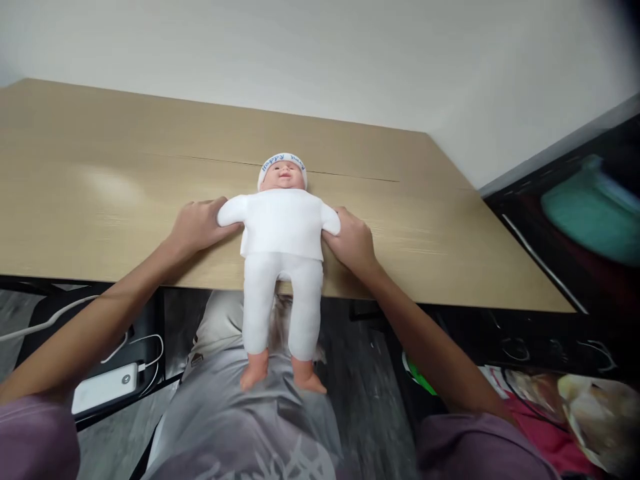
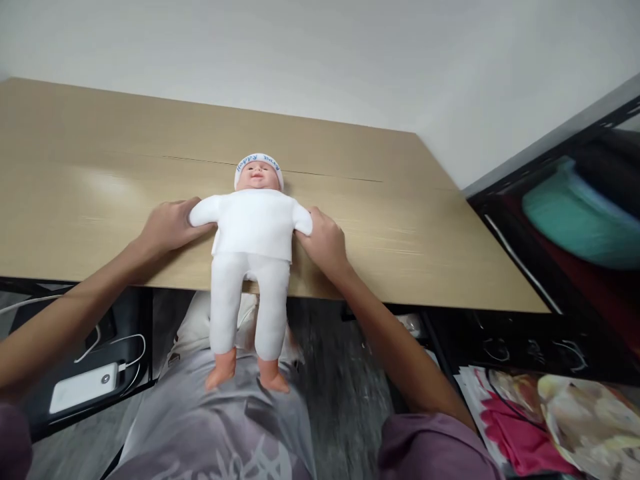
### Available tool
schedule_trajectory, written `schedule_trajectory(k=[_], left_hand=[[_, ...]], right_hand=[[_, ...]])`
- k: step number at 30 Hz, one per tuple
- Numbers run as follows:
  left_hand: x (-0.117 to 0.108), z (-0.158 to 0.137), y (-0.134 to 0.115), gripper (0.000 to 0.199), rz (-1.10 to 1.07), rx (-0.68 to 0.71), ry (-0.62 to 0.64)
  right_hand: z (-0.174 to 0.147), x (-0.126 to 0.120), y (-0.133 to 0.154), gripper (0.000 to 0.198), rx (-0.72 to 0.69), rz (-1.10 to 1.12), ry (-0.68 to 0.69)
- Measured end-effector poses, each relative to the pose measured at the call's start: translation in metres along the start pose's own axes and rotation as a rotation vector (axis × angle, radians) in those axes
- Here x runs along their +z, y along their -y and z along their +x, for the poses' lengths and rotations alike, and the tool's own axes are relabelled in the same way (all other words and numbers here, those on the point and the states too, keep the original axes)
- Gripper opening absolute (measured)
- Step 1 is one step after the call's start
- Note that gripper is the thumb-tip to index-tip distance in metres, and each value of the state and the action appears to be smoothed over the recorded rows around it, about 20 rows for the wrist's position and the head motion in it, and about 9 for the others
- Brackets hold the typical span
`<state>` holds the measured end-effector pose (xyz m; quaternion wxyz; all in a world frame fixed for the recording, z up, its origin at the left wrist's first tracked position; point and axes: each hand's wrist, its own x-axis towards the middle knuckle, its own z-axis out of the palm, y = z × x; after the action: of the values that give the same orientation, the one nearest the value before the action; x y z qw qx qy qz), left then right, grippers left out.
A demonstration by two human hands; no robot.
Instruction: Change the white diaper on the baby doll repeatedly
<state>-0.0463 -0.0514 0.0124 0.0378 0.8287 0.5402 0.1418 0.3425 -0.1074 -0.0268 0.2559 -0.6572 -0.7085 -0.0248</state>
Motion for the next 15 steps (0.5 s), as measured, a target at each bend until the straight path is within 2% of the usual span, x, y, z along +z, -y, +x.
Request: schedule_trajectory(k=[7,15], left_hand=[[0.011,0.047,0.026,0.082,0.005,-0.009,-0.052],[0.036,0.105,0.054,0.075,0.141,0.091,-0.183]], right_hand=[[0.045,0.017,-0.020,0.039,-0.050,0.006,0.012],[0.106,0.055,-0.029,0.043,-0.053,-0.014,-0.054]])
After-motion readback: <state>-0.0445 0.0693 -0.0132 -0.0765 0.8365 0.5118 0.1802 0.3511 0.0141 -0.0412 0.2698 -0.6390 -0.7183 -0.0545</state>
